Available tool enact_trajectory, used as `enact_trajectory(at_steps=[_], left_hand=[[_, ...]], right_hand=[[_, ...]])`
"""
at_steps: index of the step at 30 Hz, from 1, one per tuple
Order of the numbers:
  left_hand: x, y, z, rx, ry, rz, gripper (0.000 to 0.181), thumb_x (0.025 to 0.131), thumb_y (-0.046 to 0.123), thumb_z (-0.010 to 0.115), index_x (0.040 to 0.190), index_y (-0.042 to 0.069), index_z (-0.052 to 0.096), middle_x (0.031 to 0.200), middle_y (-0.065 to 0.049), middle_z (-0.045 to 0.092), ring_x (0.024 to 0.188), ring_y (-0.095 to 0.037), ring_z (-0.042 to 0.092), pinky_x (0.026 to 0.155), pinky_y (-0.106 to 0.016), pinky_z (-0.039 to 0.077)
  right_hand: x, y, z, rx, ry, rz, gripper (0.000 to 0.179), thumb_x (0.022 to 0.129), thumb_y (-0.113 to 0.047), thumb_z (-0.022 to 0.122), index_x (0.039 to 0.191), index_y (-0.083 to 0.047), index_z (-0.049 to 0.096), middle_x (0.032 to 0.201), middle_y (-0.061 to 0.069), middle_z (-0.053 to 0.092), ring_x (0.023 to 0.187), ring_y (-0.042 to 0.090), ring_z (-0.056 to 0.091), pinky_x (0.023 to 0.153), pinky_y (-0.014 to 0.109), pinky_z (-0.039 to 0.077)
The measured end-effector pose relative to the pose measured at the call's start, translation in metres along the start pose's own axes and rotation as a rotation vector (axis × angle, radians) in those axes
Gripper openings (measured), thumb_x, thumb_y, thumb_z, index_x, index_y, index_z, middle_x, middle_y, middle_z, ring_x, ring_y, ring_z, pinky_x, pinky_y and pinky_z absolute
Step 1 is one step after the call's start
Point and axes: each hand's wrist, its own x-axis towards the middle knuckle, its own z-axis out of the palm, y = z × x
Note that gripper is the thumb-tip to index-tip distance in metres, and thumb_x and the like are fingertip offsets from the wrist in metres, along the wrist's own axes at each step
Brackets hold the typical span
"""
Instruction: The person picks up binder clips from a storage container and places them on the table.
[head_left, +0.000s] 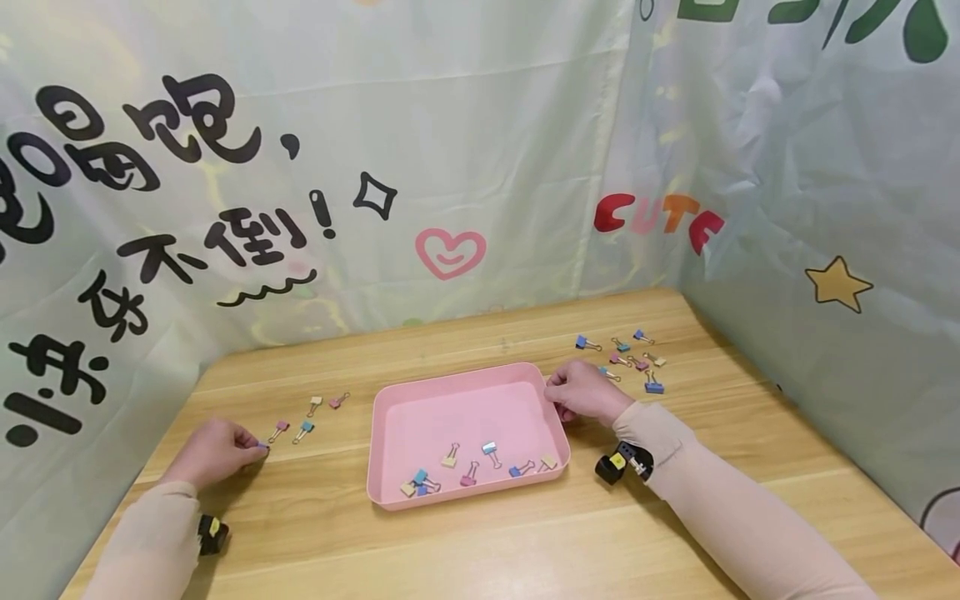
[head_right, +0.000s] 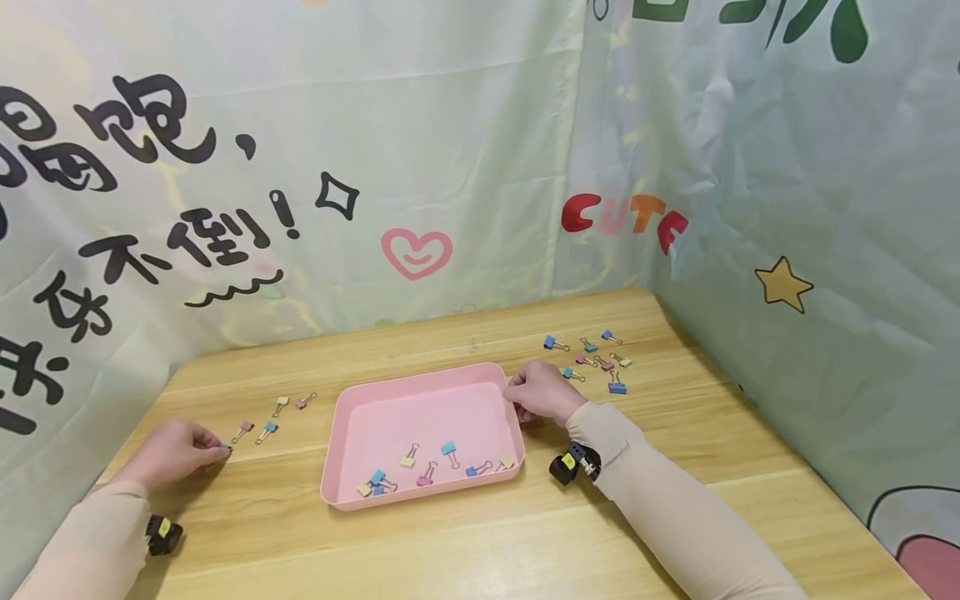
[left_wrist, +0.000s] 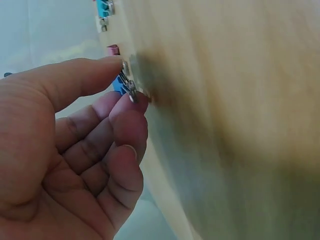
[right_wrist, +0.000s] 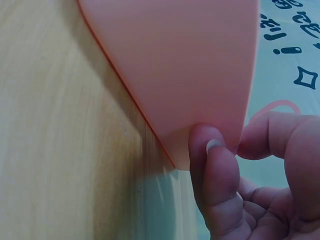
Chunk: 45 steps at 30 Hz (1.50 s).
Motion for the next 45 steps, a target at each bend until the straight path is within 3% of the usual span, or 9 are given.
enact_trajectory(at_steps=[20, 27, 33, 39, 45], left_hand=[[-0.002, -0.002, -0.001, 0.027, -0.011, -0.040, 0.021, 0.084, 0.029, 0.073, 0.081, 0.009, 0.072, 0.066, 0.002, 0.061, 0.063, -0.015, 0.052, 0.061, -0.032, 0.043], [-0.002, -0.002, -0.004, 0.050, 0.033, -0.024, 0.024, 0.085, 0.033, 0.071, 0.084, 0.009, 0.072, 0.075, 0.002, 0.065, 0.069, -0.015, 0.055, 0.064, -0.037, 0.047], [0.000, 0.017, -0.007, 0.046, 0.090, 0.013, 0.035, 0.087, 0.035, 0.069, 0.095, 0.001, 0.072, 0.087, -0.007, 0.070, 0.078, -0.022, 0.062, 0.071, -0.046, 0.052], [0.005, 0.043, -0.005, 0.015, 0.111, 0.047, 0.034, 0.090, 0.037, 0.066, 0.097, 0.003, 0.071, 0.084, -0.003, 0.068, 0.075, -0.017, 0.059, 0.066, -0.038, 0.051], [0.011, 0.065, 0.005, -0.055, 0.085, 0.067, 0.031, 0.091, 0.034, 0.065, 0.102, 0.004, 0.069, 0.085, -0.001, 0.067, 0.077, -0.015, 0.059, 0.066, -0.034, 0.050]], right_hand=[[-0.001, -0.001, 0.000, 0.001, 0.002, -0.003, 0.012, 0.082, -0.003, 0.055, 0.075, -0.002, 0.065, 0.062, 0.007, 0.061, 0.053, 0.017, 0.057, 0.049, 0.028, 0.051], [0.000, 0.000, -0.001, -0.011, 0.007, -0.003, 0.012, 0.082, -0.003, 0.055, 0.076, -0.002, 0.066, 0.062, 0.007, 0.061, 0.053, 0.016, 0.057, 0.048, 0.026, 0.050], [0.000, 0.000, -0.001, -0.019, 0.008, 0.000, 0.012, 0.082, -0.004, 0.056, 0.077, -0.002, 0.066, 0.062, 0.007, 0.061, 0.053, 0.016, 0.057, 0.049, 0.026, 0.050], [0.001, 0.001, -0.001, -0.019, 0.013, 0.001, 0.012, 0.082, -0.004, 0.056, 0.077, -0.002, 0.066, 0.062, 0.007, 0.061, 0.054, 0.016, 0.058, 0.049, 0.026, 0.050], [0.001, 0.001, 0.000, -0.015, 0.006, 0.005, 0.012, 0.082, -0.004, 0.055, 0.076, -0.003, 0.065, 0.063, 0.007, 0.061, 0.054, 0.016, 0.058, 0.049, 0.026, 0.050]])
